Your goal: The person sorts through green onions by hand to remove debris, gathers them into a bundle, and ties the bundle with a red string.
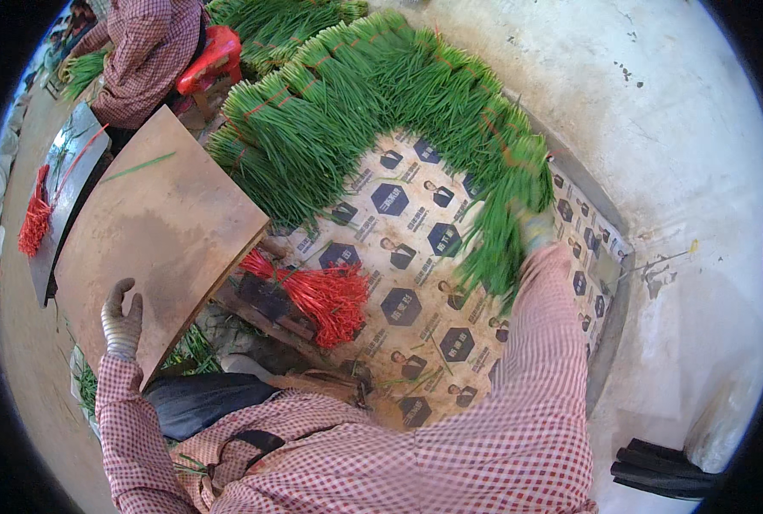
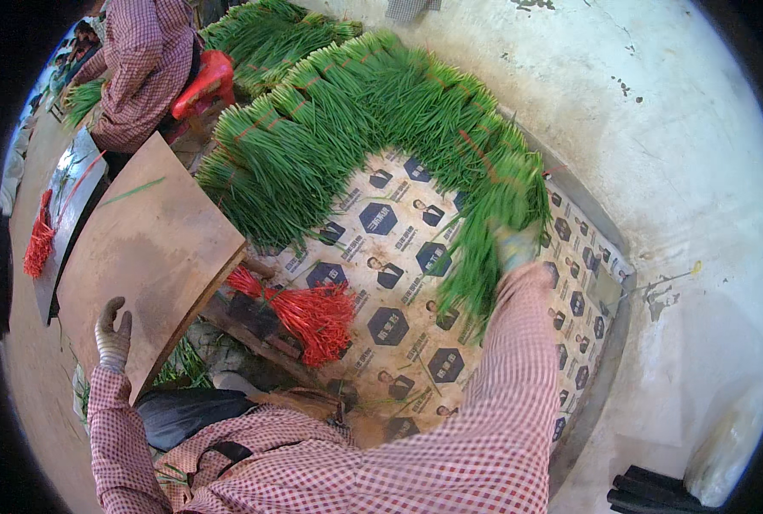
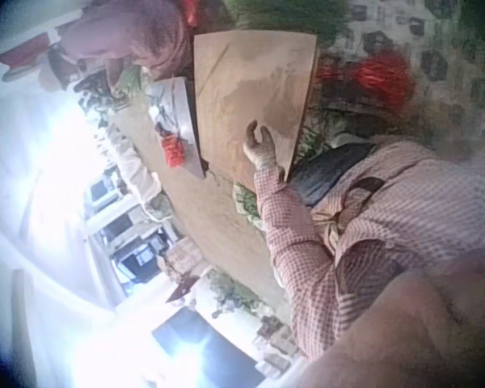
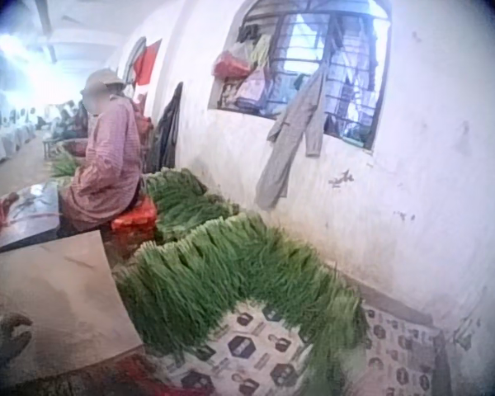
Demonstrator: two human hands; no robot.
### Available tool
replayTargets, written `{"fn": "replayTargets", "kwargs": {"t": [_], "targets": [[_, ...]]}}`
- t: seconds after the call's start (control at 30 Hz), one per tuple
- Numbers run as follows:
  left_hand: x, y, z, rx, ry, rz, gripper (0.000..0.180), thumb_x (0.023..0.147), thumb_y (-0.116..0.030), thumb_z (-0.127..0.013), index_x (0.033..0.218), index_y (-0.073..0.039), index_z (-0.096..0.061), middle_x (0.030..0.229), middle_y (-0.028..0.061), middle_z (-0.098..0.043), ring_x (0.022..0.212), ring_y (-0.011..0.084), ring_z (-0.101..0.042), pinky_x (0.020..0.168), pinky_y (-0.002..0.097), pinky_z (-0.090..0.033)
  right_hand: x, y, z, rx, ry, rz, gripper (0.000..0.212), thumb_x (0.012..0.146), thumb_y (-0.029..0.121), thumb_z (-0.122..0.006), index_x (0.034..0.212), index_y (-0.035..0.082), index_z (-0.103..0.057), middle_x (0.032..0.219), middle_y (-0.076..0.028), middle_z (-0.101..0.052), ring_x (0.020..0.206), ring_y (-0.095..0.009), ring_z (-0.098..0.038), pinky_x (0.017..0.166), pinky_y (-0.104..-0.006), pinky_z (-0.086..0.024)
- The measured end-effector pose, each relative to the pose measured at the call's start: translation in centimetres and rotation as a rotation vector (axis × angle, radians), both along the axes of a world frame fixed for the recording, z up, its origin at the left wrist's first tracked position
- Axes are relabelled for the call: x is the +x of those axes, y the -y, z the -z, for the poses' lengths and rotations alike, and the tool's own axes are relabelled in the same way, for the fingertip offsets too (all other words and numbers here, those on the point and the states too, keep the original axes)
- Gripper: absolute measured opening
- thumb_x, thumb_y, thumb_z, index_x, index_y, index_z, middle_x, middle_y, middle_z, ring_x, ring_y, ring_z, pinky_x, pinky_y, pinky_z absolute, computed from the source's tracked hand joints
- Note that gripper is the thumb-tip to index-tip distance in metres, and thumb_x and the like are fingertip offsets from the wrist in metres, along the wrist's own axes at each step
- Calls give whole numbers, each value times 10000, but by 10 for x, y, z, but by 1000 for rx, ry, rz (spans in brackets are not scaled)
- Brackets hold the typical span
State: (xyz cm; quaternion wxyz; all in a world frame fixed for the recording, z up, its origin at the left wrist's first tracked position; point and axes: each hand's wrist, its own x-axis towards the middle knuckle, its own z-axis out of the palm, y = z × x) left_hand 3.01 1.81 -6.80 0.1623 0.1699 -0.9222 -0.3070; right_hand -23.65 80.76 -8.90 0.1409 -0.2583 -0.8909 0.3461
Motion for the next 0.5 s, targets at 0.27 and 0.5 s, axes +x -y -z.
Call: {"fn": "replayTargets", "kwargs": {"t": [0.27,0.5], "targets": [[-29,-95,-17,-224,134,134,794,665,-104,-815,1359,-5,-442,1375,173,-491,1305,310,-444,1100,414,-359,-9,24,104,540,259,-494,595,939,370,-584,1361,3,-382,1204,-165,-561,1053,-302,-559,907,-387,-444],[-79,-145,0,-621,263,262,877,658,-305,-795,1435,-207,-402,1467,163,-382,1348,393,-352,1090,557,-280,270,263,274,-1033,1107,-151,438,947,297,-575,1276,31,-463,1080,-141,-588,920,-262,-568,813,-384,-469]]}}
